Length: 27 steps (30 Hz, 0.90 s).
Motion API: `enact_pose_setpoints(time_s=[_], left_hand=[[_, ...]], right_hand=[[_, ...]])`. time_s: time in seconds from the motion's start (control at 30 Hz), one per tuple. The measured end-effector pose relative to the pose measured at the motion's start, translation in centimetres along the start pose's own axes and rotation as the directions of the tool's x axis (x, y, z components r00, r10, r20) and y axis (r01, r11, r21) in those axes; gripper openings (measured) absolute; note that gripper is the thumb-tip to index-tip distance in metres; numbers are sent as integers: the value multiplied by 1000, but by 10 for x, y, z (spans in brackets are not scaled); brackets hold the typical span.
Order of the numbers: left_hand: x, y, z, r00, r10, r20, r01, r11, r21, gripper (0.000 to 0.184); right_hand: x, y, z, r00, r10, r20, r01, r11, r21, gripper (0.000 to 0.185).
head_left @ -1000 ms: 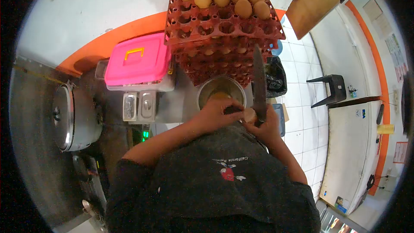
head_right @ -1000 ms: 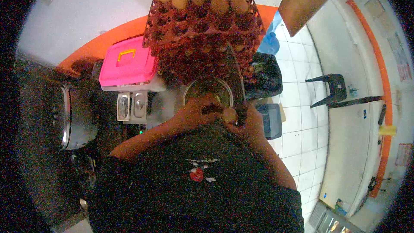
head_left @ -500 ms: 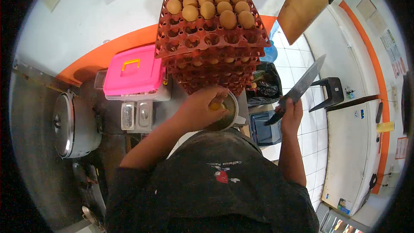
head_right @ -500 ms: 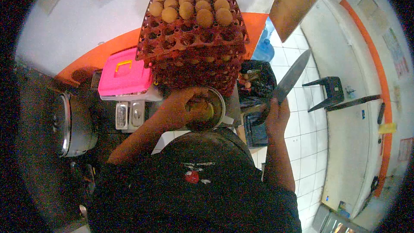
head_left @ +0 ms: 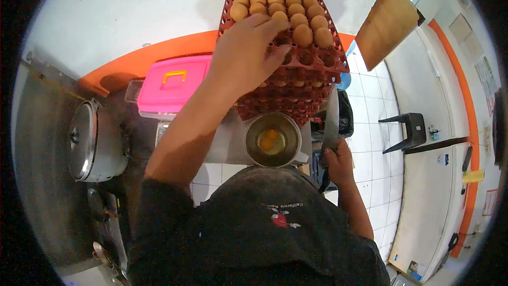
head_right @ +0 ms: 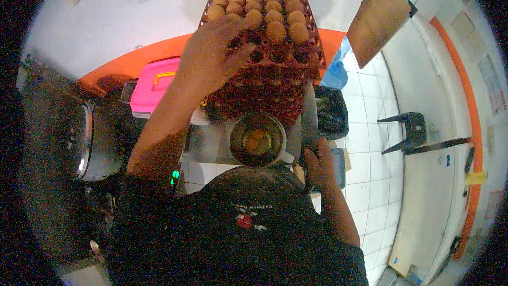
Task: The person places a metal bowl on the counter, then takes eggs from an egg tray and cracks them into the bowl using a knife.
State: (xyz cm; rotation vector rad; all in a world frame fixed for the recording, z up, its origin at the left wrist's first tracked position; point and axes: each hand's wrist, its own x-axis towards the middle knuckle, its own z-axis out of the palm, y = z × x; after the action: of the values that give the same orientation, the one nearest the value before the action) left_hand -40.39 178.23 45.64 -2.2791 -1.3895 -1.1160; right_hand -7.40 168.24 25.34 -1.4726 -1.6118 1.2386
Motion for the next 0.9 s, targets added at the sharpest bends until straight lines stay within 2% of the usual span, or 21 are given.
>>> enact_pose_setpoints(time_s=[0.07,0.2,0.27,0.37,0.47,0.57,0.6,0.63,0.67,0.7,0.77,0.87,0.9], left_hand=[[25,3,16,997,14,80,-21,995,93,34],[42,-3,62,987,36,156,-61,986,154,30],[44,-8,79,980,92,177,-122,978,170,29],[47,-4,77,984,25,177,-51,988,145,30],[42,11,42,997,-26,74,27,1000,-12,37],[-9,23,-1,999,-20,-49,9,979,-206,52],[-36,27,-14,976,-164,146,211,883,-419,55],[-67,33,-20,897,-252,363,427,710,-560,59],[-102,37,-12,773,-372,514,634,464,-618,57],[-138,37,1,611,-430,665,778,169,-606,55],[-194,41,34,410,-534,739,866,-28,-500,53],[-205,65,42,266,-625,734,878,-157,-452,43],[-213,65,47,285,-612,738,876,-147,-460,43]], right_hand=[[-1,-5,0,996,-92,-20,90,995,-51,33],[-7,-5,2,999,-36,16,37,993,-115,60],[-16,-25,5,994,-92,55,101,979,-175,76],[-23,-19,9,990,-69,120,109,921,-373,84],[-30,-24,12,988,-8,154,72,907,-415,84],[-40,-34,14,987,-103,125,150,874,-463,83],[-40,-25,16,977,-153,149,207,855,-476,83],[-39,-8,18,964,-200,173,260,834,-486,84],[-39,1,22,949,-246,197,313,810,-496,85],[-39,1,26,937,-281,208,350,779,-521,81],[-37,-2,34,905,-342,252,425,702,-571,74],[-33,-14,44,864,-351,360,503,625,-597,67],[-32,-21,47,865,-306,398,499,610,-615,66]])
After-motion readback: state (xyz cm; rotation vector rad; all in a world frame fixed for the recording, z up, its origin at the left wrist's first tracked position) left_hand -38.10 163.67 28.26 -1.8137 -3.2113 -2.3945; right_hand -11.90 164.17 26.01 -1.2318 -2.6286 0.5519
